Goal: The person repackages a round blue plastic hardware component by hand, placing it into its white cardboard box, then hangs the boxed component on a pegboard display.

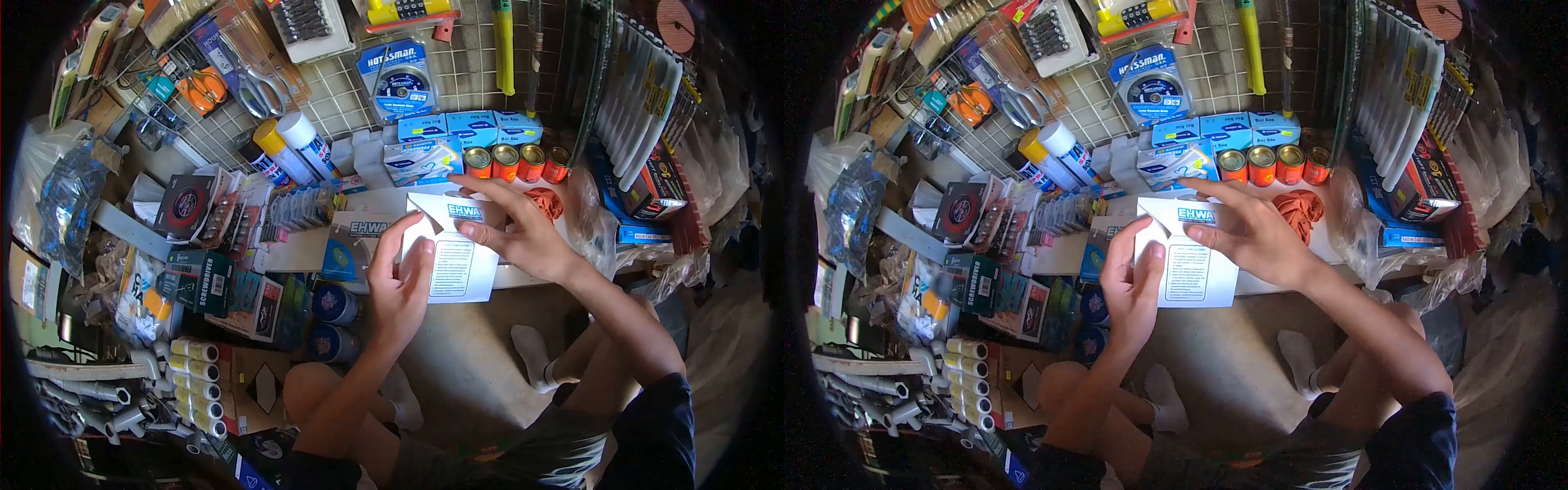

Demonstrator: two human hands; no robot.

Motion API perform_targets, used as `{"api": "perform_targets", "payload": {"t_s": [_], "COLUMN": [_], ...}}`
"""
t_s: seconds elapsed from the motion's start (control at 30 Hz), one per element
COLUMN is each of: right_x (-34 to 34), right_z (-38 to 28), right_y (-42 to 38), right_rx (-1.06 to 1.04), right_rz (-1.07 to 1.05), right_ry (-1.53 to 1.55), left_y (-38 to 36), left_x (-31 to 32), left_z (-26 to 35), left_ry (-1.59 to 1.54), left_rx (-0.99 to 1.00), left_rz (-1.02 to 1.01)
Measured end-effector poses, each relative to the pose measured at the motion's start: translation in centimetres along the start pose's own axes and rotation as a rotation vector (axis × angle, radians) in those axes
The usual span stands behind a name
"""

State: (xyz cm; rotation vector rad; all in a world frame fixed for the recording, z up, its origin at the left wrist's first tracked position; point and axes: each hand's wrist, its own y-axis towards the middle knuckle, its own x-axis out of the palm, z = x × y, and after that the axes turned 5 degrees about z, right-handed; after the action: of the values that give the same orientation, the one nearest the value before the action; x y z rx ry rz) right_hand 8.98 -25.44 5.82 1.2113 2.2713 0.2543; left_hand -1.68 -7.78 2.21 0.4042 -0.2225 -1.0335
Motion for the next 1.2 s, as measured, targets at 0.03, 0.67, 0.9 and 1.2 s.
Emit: {"api": "perform_targets", "payload": {"t_s": [0.03, 0.67, 0.9, 1.2], "right_x": [-0.1, 0.4, -0.6, -0.3], "right_z": [0.2, 1.3, 1.4, 1.9], "right_y": [0.0, 0.0, 1.1, 1.1], "right_rx": [0.010, 0.038, 0.240, 0.123], "right_rz": [0.013, 0.020, -0.093, -0.068], "right_ry": [0.041, -0.170, 0.183, 0.075], "left_y": [0.1, 1.5, 2.0, 1.7], "left_x": [0.1, -0.1, -0.7, -1.0], "left_z": [-0.2, -0.9, -0.8, -0.4], "left_ry": [0.013, 0.072, -0.062, 0.003], "left_rx": [0.022, -0.085, -0.142, -0.146], "left_rz": [-0.012, -0.145, -0.119, -0.217]}}
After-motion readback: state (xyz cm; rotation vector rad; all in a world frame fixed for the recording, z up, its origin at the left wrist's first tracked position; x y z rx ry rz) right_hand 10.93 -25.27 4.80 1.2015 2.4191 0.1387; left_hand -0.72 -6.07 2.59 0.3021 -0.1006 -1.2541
